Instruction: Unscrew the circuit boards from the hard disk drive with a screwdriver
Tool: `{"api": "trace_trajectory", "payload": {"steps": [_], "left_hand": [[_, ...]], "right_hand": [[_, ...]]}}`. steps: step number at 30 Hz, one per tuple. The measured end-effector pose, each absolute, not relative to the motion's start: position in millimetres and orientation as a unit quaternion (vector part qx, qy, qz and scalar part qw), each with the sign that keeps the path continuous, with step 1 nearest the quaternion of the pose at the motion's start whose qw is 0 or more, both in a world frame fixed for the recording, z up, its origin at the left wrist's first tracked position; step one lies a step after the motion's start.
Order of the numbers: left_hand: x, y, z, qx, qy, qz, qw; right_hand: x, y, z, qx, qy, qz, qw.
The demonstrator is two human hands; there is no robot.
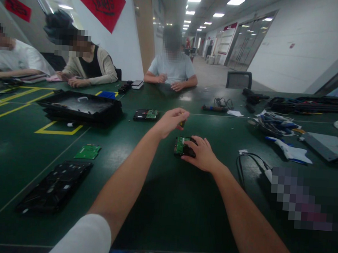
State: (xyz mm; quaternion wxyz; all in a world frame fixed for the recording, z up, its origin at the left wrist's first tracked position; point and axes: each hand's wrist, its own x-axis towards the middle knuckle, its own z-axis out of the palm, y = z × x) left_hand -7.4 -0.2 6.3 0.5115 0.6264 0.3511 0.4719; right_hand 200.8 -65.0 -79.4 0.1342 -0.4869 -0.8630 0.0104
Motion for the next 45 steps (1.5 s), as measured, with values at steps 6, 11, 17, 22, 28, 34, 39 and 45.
{"api": "trace_trajectory", "payload": {"steps": [6,11,17,22,28,34,39,45], "left_hand": [[-13.1,-1.3,11.2,0.617,0.387,0.466,0.503],[-14.1,-1.6,12.4,0.571,0.355,0.442,0.593],[-12.6,-0.3,9.9,0.522,0.35,0.472,0.619],[-12.9,-3.7,13.2,0.541,0.353,0.454,0.613],[-10.6,-6.3,15.8,0.555,0.353,0.444,0.609],[-11.0,-7.8,17.5,0.561,0.356,0.448,0.598],[-11.8,-6.8,17.7,0.579,0.388,0.469,0.543],[-11.9,-7.5,17.6,0.574,0.377,0.473,0.552]], "right_hand": [[200.6,-64.8,-78.0,-0.486,-0.864,0.015,0.131],[200.0,-63.9,-79.0,-0.488,-0.863,0.012,0.128],[199.3,-64.5,-77.7,-0.49,-0.863,0.011,0.122],[199.2,-64.3,-77.9,-0.492,-0.862,0.014,0.118],[198.7,-63.3,-79.1,-0.491,-0.863,0.01,0.119],[199.1,-63.5,-77.8,-0.492,-0.862,0.015,0.117],[198.6,-63.3,-76.8,-0.498,-0.86,0.026,0.111],[199.0,-62.1,-78.3,-0.496,-0.86,0.021,0.116]]}}
